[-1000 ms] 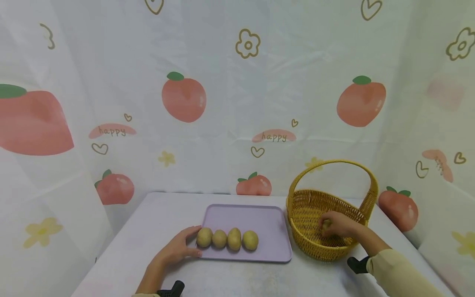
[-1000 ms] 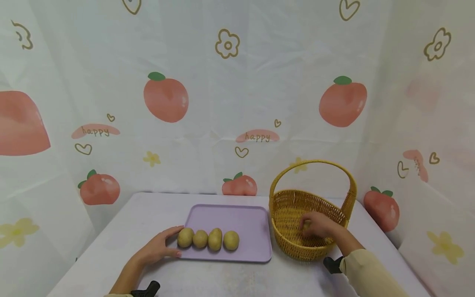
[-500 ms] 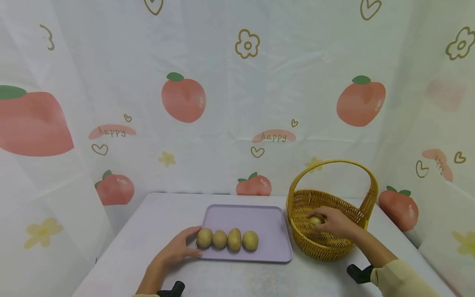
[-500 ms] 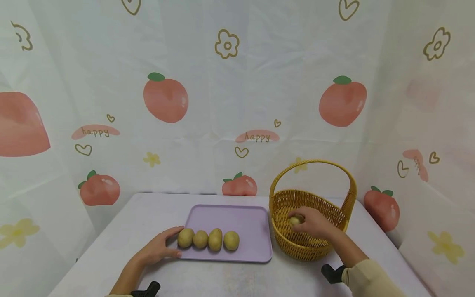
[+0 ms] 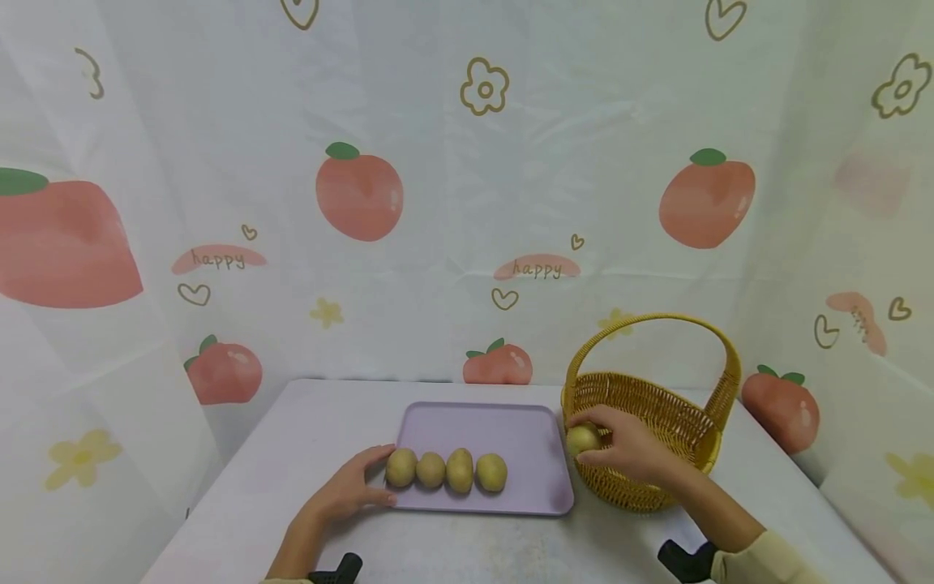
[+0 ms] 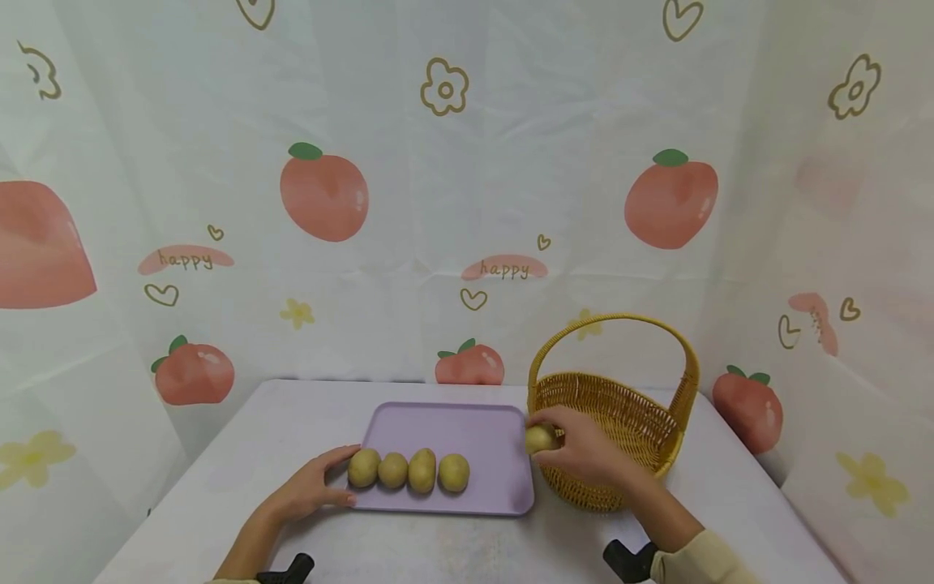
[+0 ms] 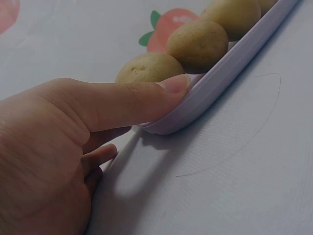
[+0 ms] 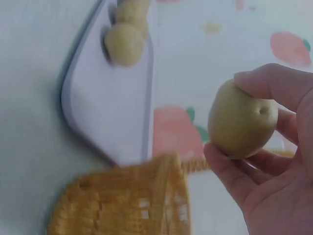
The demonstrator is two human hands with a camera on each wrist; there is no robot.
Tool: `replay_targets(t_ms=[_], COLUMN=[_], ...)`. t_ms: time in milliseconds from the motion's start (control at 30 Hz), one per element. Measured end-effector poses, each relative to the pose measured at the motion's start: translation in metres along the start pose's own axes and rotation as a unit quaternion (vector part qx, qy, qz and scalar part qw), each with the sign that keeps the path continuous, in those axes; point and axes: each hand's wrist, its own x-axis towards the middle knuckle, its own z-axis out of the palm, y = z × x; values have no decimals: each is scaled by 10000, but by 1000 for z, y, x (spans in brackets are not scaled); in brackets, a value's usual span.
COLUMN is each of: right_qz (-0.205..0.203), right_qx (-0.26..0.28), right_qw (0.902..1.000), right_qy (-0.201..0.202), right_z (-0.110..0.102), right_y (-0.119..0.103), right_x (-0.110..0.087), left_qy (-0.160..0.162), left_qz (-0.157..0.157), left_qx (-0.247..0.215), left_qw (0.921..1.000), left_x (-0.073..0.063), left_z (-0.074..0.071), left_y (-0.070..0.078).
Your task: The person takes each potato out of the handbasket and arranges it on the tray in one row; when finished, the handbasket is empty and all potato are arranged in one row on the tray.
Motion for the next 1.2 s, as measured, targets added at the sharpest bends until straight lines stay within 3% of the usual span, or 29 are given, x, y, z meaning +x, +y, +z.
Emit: replay_targets(t_ms=[200,400,700,933,1200], right_qz=[-448,-641,-329,178,53], right_qx=[161,-238,-771,-446,-165], right_qw=[9987,9963,9939,9972,9986], right_qy=[-175,-527,-713,-566,-492], right_z=[23,58,99,105,112], right_y=[-13,-23,-5,9,18], right_x=[9,13,15,25,31], left_qy=[-58,-77,-74,-30,32], left_qz=[-58,-158,-161,-57,-9], left_qx=[-60,-33,44,85,117], left_qw=[9999,9998,9998,9999,9999], left_x=[-1,-2,-1,3,2], left_z=[0,2,2,2,0], left_y=[1,5,7,6,1])
